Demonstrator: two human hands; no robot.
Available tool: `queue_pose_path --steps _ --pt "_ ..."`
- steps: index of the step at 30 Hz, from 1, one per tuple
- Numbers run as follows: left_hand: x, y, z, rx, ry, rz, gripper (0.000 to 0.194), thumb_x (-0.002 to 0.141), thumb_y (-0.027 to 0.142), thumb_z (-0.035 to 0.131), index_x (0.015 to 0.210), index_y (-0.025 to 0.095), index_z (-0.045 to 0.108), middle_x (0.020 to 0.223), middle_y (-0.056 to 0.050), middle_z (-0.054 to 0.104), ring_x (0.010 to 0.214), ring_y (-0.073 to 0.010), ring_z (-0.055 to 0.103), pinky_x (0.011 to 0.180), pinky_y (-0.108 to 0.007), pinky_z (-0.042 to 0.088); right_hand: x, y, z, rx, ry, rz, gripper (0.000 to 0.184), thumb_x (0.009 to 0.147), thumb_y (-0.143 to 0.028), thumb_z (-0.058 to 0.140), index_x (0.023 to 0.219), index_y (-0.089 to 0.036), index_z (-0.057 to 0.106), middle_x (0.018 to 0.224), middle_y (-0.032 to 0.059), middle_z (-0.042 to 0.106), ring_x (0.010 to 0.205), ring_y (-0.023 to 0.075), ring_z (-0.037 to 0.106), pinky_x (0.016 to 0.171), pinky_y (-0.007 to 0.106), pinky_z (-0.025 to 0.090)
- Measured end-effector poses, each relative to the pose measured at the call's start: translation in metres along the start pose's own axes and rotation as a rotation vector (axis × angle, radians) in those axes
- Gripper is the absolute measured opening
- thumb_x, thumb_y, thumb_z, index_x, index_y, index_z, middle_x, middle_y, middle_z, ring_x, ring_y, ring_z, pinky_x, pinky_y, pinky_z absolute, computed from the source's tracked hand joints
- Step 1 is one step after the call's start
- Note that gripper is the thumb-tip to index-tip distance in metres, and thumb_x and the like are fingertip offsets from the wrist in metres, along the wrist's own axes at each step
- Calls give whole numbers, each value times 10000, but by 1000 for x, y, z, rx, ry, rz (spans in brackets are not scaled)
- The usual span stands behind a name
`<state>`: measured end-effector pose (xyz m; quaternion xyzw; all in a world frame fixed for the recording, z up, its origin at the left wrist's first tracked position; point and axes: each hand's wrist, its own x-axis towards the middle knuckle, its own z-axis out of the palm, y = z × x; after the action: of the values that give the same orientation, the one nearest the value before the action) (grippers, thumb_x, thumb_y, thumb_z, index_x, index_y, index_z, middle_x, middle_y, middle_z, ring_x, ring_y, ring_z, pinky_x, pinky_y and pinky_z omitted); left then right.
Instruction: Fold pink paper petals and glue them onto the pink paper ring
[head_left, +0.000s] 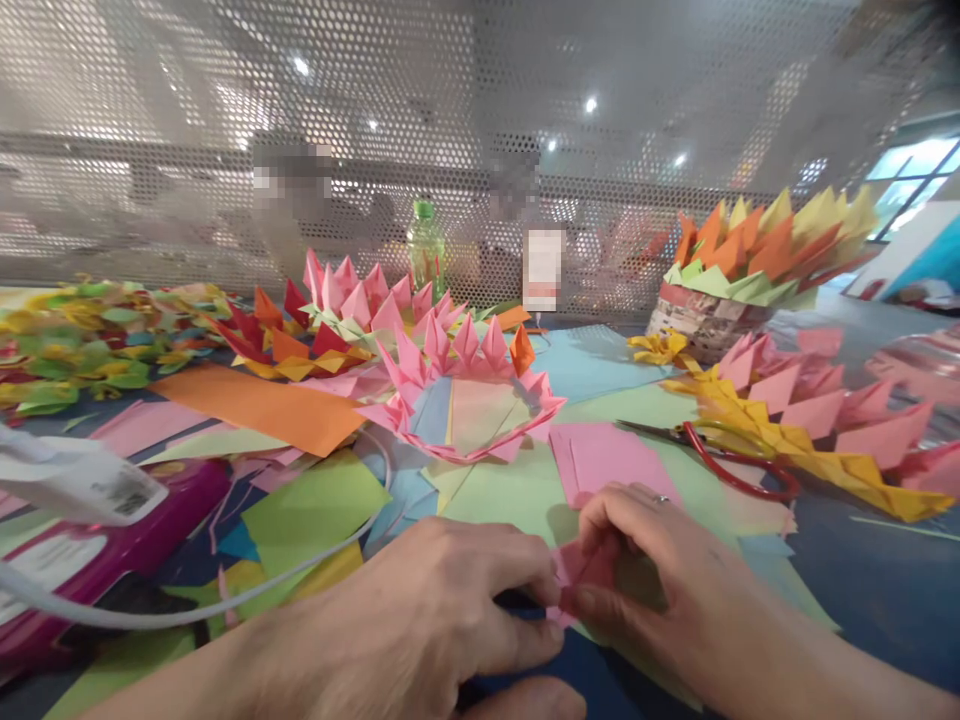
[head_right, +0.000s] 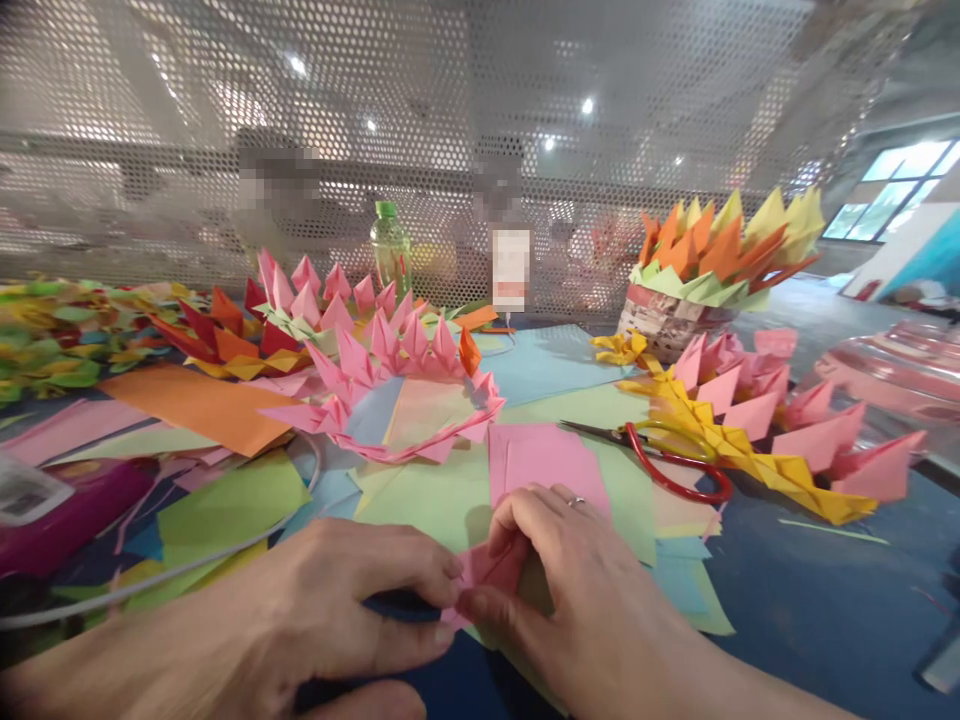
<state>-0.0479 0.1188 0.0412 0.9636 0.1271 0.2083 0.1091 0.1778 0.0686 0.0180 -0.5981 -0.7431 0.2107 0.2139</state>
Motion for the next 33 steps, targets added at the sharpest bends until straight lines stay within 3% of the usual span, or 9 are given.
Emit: queue_pose_path --steps 3,8,14,20,25,29,33 --pt "0 -3 0 -42 -19 -10 270 944 352 491 1016 222 718 1023 -28 686 761 -131 668 741 -216 535 1 0 3 -8 18 -6 120 826 -259 634 857 -241 520 838 -38 600 769 144 557 667 275 411" --pt "0 -3 -4 -92 -5 -22 264 945 218 478 881 212 734 1069 -2 686 763 -100 677 746 -168 531 2 -2 0 0 -7 -40 95 856 -162 566 853 -239 511 843 -43 595 774 131 547 662 265 410" --pt "-1 1 -5 -79 17 1 238 946 288 494 1026 218 706 1088 -10 684 824 -125 683 756 -189 538 2 2 0 -6 -11 -105 135 894 -108 516 892 -243 502 875 -39 580 812 137 530 689 275 389" --pt "0 0 -10 -104 23 59 240 957 252 466 1011 177 688 1062 -26 688 854 -111 676 815 -172 531 -2 7 -1 21 -8 -144 130 948 -128 439 963 -245 494 933 -19 563 857 141 524 730 288 392" --pt "5 -5 -8 -53 5 41 217 912 221 531 1081 160 653 1142 -46 662 1059 -127 621 951 -158 470 -7 8 -1 23 15 -155 76 955 -185 463 987 -247 491 951 -6 561 871 152 532 734 293 402" --pt "11 -5 -2 30 127 -65 237 891 95 478 1075 145 619 1166 -67 651 1143 -148 569 1017 -221 435 -8 10 2 -59 35 -218 132 892 -142 542 965 -242 496 953 -2 565 895 179 524 747 312 398" --pt "17 -1 -2 -13 23 -127 287 880 50 432 1093 171 583 1107 -44 659 1057 -148 600 946 -244 486 -8 13 5 -45 45 -235 152 891 -122 541 966 -247 497 946 -12 563 886 174 521 760 314 398"
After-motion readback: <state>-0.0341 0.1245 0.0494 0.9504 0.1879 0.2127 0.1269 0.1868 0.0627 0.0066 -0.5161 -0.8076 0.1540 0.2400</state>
